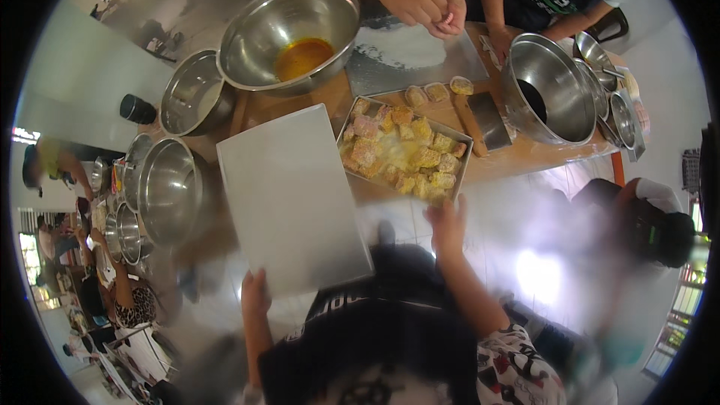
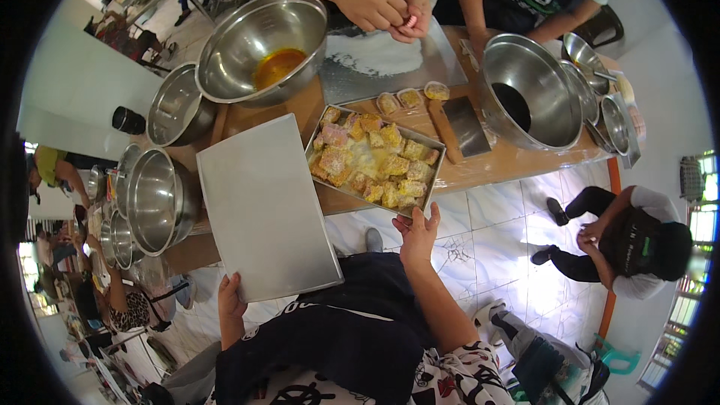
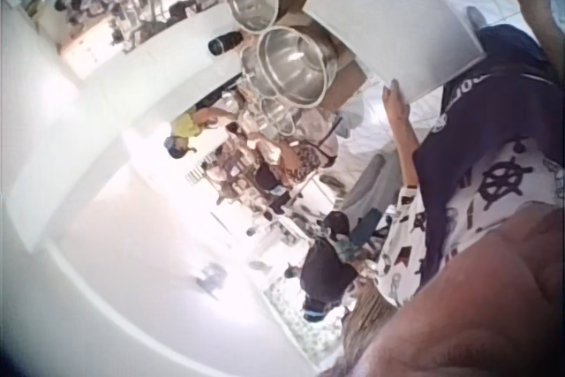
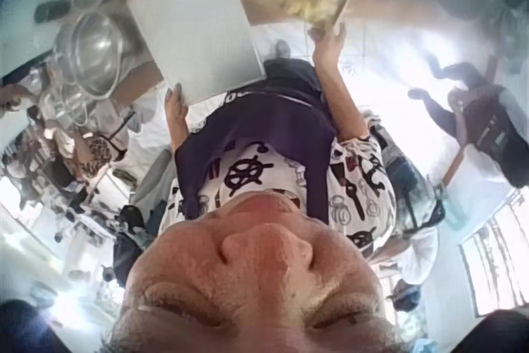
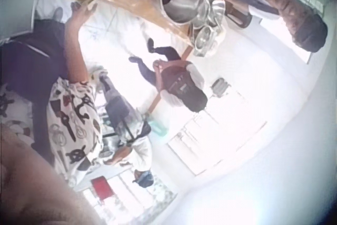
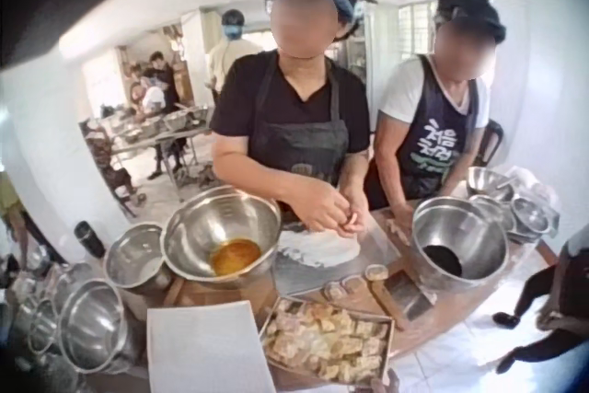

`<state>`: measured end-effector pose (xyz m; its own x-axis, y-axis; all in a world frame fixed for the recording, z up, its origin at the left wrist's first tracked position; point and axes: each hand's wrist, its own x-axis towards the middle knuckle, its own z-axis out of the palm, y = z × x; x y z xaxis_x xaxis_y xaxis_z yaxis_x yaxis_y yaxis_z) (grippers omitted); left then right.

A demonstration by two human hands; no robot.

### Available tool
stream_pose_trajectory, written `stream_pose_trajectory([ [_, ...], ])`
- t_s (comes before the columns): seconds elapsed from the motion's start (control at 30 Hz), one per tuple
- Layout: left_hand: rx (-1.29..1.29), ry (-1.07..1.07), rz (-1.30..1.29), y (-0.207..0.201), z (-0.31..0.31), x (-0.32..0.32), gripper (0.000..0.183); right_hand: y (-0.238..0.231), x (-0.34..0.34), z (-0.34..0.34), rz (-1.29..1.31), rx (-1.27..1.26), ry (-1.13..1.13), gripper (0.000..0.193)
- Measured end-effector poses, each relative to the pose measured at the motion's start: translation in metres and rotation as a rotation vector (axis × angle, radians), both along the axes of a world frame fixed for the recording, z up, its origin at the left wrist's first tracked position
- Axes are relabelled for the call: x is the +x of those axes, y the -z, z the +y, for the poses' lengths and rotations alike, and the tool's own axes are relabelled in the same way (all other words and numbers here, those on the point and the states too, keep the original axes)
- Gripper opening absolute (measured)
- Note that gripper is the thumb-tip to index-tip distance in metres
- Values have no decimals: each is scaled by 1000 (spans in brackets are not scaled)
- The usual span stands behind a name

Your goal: The person takes portions of dough from a metal tray, rolls them into balls by hand, and places them onto a flat metal baking sheet while standing at a kitchen table.

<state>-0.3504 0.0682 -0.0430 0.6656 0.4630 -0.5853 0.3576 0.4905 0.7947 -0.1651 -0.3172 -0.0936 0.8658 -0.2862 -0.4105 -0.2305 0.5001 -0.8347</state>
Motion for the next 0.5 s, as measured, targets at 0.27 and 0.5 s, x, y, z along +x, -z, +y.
stream_pose_trajectory([
  [0.27, -59, 49, -8, 51, 32, 20, 43, 6, -20, -10, 40, -81, 117, 55],
  [0.5, -163, 146, 70, 64, 75, 45, 32, 4, -16, -12, 25, -202, 101, 42],
])
